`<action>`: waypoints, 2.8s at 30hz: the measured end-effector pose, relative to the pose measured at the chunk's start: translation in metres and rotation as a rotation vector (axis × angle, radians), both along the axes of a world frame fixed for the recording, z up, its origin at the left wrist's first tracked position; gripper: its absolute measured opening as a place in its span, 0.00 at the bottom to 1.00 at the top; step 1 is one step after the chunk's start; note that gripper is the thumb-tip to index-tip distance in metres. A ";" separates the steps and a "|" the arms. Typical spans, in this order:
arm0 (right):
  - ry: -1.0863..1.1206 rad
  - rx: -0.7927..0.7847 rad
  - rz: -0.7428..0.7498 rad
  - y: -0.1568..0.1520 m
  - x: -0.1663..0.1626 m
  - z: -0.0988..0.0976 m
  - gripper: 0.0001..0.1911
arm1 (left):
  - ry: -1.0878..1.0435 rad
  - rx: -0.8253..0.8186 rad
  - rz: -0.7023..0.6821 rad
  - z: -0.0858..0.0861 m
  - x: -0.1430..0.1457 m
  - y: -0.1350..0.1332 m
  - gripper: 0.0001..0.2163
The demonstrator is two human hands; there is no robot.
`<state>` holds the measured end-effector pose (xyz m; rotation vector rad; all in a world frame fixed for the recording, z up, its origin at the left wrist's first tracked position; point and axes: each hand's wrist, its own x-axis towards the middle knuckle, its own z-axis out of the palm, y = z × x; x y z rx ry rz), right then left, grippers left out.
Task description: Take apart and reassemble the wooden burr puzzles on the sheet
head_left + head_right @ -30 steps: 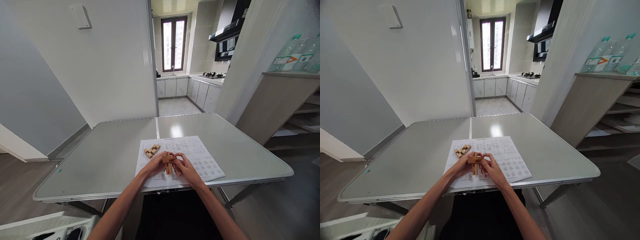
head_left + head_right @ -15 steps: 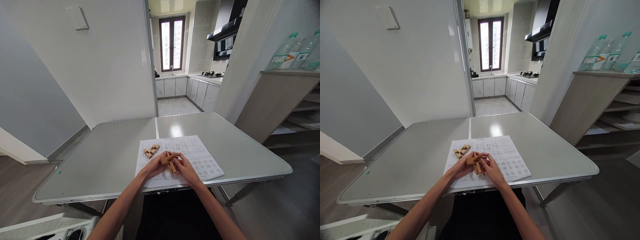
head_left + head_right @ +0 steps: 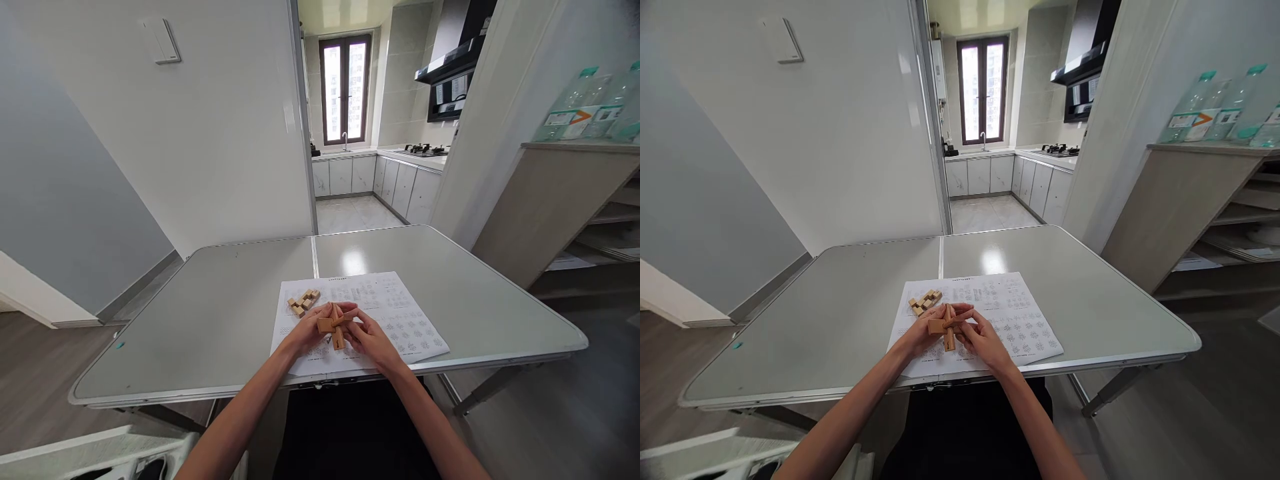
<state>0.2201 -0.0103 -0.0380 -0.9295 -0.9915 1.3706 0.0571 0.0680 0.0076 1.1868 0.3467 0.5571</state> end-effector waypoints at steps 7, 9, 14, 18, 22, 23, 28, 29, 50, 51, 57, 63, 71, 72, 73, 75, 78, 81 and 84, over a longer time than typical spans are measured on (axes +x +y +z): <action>0.006 0.040 0.071 -0.002 -0.001 0.008 0.24 | 0.015 -0.058 0.000 -0.009 0.001 0.007 0.20; -0.013 0.054 0.069 -0.002 -0.002 0.009 0.24 | 0.017 -0.078 -0.009 -0.012 0.001 0.008 0.21; -0.056 0.051 0.054 -0.002 -0.003 0.009 0.25 | -0.019 -0.105 -0.003 -0.013 0.002 0.009 0.20; -0.076 0.072 0.082 -0.004 -0.002 0.010 0.22 | -0.007 -0.116 -0.060 -0.011 0.003 0.008 0.21; -0.052 0.053 0.083 -0.005 -0.002 0.011 0.23 | 0.031 -0.069 -0.032 -0.009 0.004 0.006 0.23; -0.043 0.043 0.079 -0.005 -0.001 0.012 0.23 | 0.028 -0.053 -0.005 -0.009 0.005 0.006 0.23; -0.026 -0.019 0.024 -0.007 0.012 0.016 0.25 | 0.055 -0.004 0.171 -0.018 0.007 0.011 0.21; -0.031 -0.031 0.003 -0.008 0.017 0.016 0.25 | 0.071 0.001 0.205 -0.020 0.007 0.012 0.21; -0.234 -0.147 -0.615 0.018 0.116 0.001 0.24 | 0.150 0.084 0.263 -0.039 0.007 0.017 0.20; -0.239 -0.146 -0.625 0.020 0.115 0.000 0.24 | 0.153 0.088 0.262 -0.039 0.007 0.017 0.21; -0.266 -0.128 -0.652 0.025 0.109 -0.010 0.25 | 0.173 0.105 0.236 -0.035 0.009 0.017 0.20; -0.333 -0.083 -0.565 0.010 0.097 -0.017 0.28 | 0.184 0.131 0.215 -0.033 0.011 0.017 0.19; -0.491 0.046 -0.342 -0.015 0.066 -0.015 0.24 | 0.220 0.187 0.190 -0.025 0.013 0.014 0.18; -0.524 0.058 -0.331 -0.016 0.066 -0.014 0.24 | 0.224 0.192 0.187 -0.024 0.013 0.014 0.18; -0.556 0.067 -0.322 -0.016 0.065 -0.014 0.23 | 0.229 0.198 0.185 -0.024 0.013 0.013 0.18; -0.607 0.070 -0.304 -0.017 0.066 -0.012 0.24 | 0.240 0.211 0.180 -0.023 0.012 0.013 0.18; -0.646 0.060 -0.285 -0.017 0.067 -0.011 0.23 | 0.256 0.234 0.171 -0.022 0.011 0.012 0.17; -0.662 0.061 -0.285 -0.018 0.066 -0.012 0.22 | 0.267 0.257 0.167 -0.022 0.011 0.012 0.16; -0.667 0.062 -0.296 -0.019 0.065 -0.013 0.22 | 0.275 0.276 0.165 -0.023 0.010 0.011 0.17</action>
